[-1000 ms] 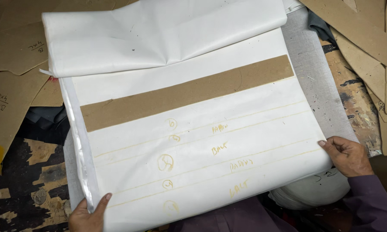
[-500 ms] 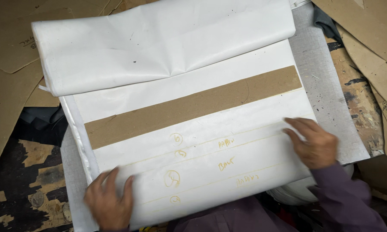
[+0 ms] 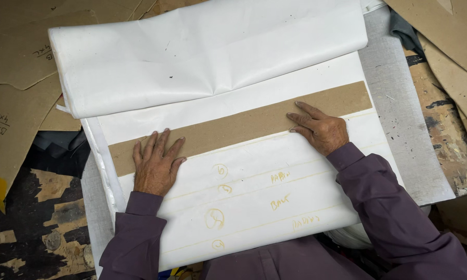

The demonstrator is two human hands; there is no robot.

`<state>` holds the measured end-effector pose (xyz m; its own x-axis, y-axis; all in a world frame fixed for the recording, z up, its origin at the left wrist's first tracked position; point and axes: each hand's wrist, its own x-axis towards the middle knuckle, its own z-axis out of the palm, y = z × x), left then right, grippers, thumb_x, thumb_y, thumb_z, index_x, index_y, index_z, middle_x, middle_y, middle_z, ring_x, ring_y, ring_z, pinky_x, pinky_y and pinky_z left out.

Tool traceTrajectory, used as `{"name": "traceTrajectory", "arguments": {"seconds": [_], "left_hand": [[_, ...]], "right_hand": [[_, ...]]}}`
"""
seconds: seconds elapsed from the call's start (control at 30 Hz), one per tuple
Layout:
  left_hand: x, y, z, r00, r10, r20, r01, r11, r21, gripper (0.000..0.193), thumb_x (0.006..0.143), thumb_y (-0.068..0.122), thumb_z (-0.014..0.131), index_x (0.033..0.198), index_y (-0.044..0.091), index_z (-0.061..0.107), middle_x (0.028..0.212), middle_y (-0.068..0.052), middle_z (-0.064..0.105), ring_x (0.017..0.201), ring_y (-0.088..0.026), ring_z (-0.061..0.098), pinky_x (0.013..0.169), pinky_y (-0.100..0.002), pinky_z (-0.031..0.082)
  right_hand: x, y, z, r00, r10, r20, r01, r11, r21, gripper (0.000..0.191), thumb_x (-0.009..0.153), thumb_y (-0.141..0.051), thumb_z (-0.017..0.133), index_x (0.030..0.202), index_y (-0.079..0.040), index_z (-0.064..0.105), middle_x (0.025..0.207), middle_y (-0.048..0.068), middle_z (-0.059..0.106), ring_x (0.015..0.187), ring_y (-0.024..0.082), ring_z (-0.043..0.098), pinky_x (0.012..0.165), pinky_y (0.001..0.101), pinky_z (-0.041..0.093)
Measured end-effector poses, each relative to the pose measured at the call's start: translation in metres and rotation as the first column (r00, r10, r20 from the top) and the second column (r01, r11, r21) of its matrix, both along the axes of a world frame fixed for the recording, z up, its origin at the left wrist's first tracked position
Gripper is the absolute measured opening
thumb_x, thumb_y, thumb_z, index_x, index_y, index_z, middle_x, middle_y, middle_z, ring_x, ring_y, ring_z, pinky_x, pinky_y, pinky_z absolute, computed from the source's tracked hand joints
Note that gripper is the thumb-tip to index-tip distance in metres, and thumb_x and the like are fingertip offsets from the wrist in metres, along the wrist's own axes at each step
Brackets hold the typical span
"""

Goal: The person holds a long cardboard strip across a roll of white material on the workbench and marks along its edge with a piece of chalk, repositioning and pressing the strip to keep it aligned while drawing lines between pre-marked numbers on the material.

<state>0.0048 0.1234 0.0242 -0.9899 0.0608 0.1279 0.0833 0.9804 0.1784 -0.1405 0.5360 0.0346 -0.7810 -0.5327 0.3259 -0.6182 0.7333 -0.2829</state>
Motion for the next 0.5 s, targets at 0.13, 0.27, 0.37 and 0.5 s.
{"name": "traceTrajectory", "arguments": {"seconds": [0.13,0.27,0.37,0.5], "left_hand": [[0.005,0.0,-0.008,0.997,0.074,-0.022,-0.073,0.996,0.044,0.049,0.095,0.046,0.061,0.14,0.028,0.061,0.159,-0.013,0.042,0.149,-0.037,0.031,0.12,-0.067,0.011],[0.033,-0.005,-0.007,0.975,0.214,-0.064,-0.213,0.977,0.021,0.05,0.094,0.046,0.065,0.137,0.022,0.065,0.159,-0.015,0.043,0.15,-0.037,0.032,0.12,-0.067,0.014],[0.064,-0.019,-0.003,0.928,0.341,-0.151,-0.326,0.938,0.116,0.049,0.096,0.044,0.069,0.136,0.015,0.067,0.158,-0.02,0.046,0.151,-0.038,0.034,0.122,-0.062,0.027],[0.075,-0.027,-0.012,0.889,0.421,-0.182,-0.385,0.901,0.201,0.048,0.099,0.04,0.073,0.135,0.009,0.069,0.157,-0.023,0.049,0.151,-0.041,0.04,0.122,-0.056,0.04]], "right_hand": [[-0.001,0.002,-0.003,0.995,-0.045,0.087,0.049,0.998,-0.041,0.04,0.082,-0.034,0.081,0.12,-0.021,0.076,0.139,0.004,0.067,0.091,0.018,0.076,0.077,0.0295,0.062],[0.008,0.028,-0.001,0.984,-0.162,0.073,0.168,0.983,-0.081,0.042,0.082,-0.031,0.083,0.121,-0.018,0.076,0.141,0.008,0.067,0.092,0.021,0.075,0.076,0.0309,0.062],[0.012,0.069,0.002,0.918,-0.385,0.096,0.392,0.919,-0.054,0.048,0.083,-0.031,0.085,0.126,-0.014,0.075,0.144,0.015,0.066,0.092,0.024,0.075,0.074,0.0331,0.062],[0.014,0.099,-0.012,0.887,-0.453,-0.087,0.449,0.891,-0.061,0.046,0.086,-0.034,0.091,0.124,-0.01,0.077,0.137,0.02,0.067,0.111,0.029,0.074,0.082,0.0349,0.063]]}}
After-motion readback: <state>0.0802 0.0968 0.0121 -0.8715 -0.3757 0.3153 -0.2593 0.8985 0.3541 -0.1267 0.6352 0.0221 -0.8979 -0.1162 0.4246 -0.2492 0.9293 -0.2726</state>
